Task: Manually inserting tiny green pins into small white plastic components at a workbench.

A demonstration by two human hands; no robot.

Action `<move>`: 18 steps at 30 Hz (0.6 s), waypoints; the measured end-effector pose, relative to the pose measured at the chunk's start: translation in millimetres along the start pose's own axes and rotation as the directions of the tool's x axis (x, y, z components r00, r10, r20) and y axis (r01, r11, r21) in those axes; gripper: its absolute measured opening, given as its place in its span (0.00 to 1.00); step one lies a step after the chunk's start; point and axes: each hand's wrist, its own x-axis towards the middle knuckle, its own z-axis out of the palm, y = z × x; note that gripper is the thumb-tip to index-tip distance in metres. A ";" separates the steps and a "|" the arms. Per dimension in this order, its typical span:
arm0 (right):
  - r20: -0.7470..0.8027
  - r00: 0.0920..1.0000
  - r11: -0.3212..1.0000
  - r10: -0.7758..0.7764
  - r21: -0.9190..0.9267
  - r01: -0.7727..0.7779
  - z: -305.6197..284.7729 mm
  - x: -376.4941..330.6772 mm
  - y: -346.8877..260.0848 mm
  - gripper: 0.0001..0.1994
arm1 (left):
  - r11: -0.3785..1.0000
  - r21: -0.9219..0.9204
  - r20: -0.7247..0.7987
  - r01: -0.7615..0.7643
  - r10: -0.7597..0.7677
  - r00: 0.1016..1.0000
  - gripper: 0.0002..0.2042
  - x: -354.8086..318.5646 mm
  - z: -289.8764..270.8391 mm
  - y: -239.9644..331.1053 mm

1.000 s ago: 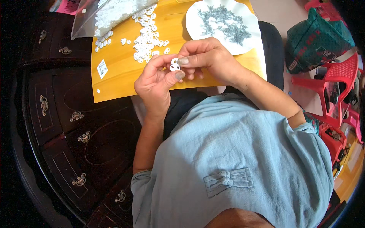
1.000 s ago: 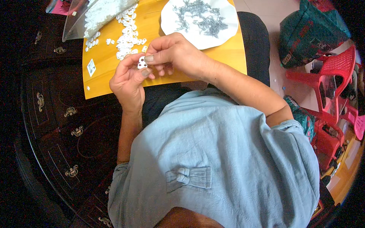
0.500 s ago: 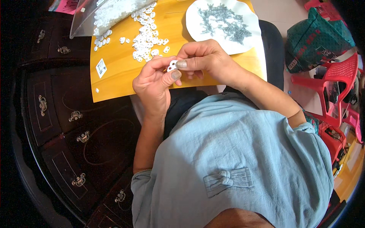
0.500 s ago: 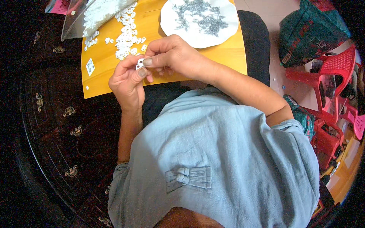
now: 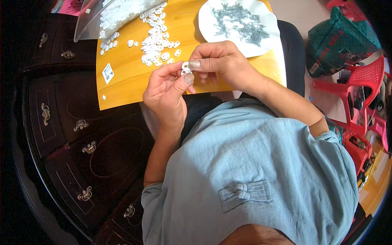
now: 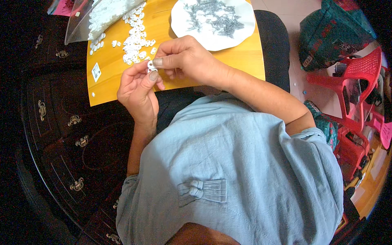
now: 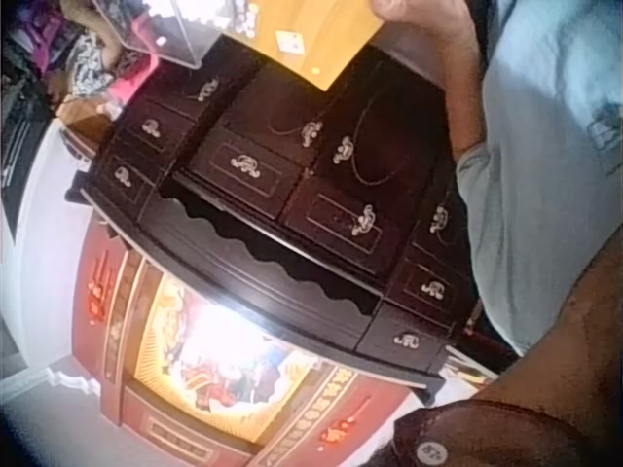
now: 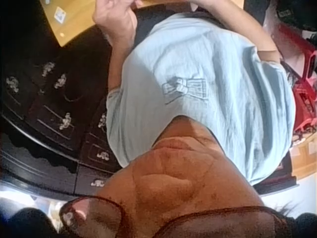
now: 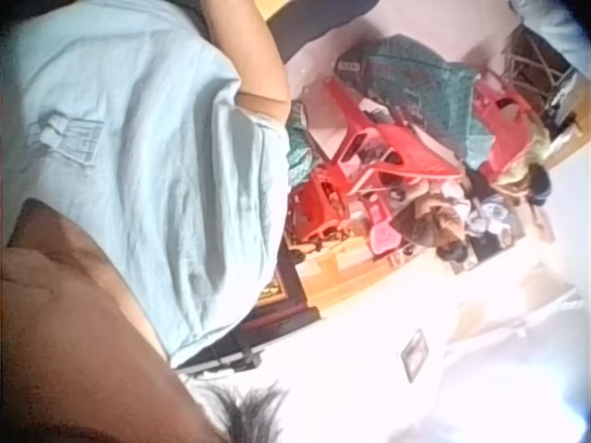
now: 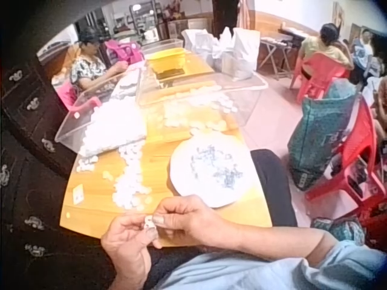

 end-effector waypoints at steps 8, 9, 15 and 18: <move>0.012 1.000 1.000 -0.008 -0.015 0.008 -0.7 1.0 2.3 0.09 | 1.000 0.005 0.012 0.004 -0.004 1.000 0.14 -0.4 -2.3 1.1; 0.010 1.000 1.000 -0.004 0.002 0.004 -0.8 1.2 2.7 0.09 | 1.000 -0.008 0.014 0.006 -0.006 1.000 0.14 -0.1 -2.8 0.6; -0.010 0.999 0.998 0.049 0.045 -0.049 -3.5 2.0 0.9 0.09 | 1.000 0.006 -0.015 0.030 -0.030 0.999 0.13 0.1 -0.1 2.0; -0.049 0.997 0.994 0.059 0.092 -0.055 -2.4 0.7 0.1 0.09 | 0.995 0.082 -0.062 0.061 -0.056 0.996 0.11 3.0 -2.9 -1.2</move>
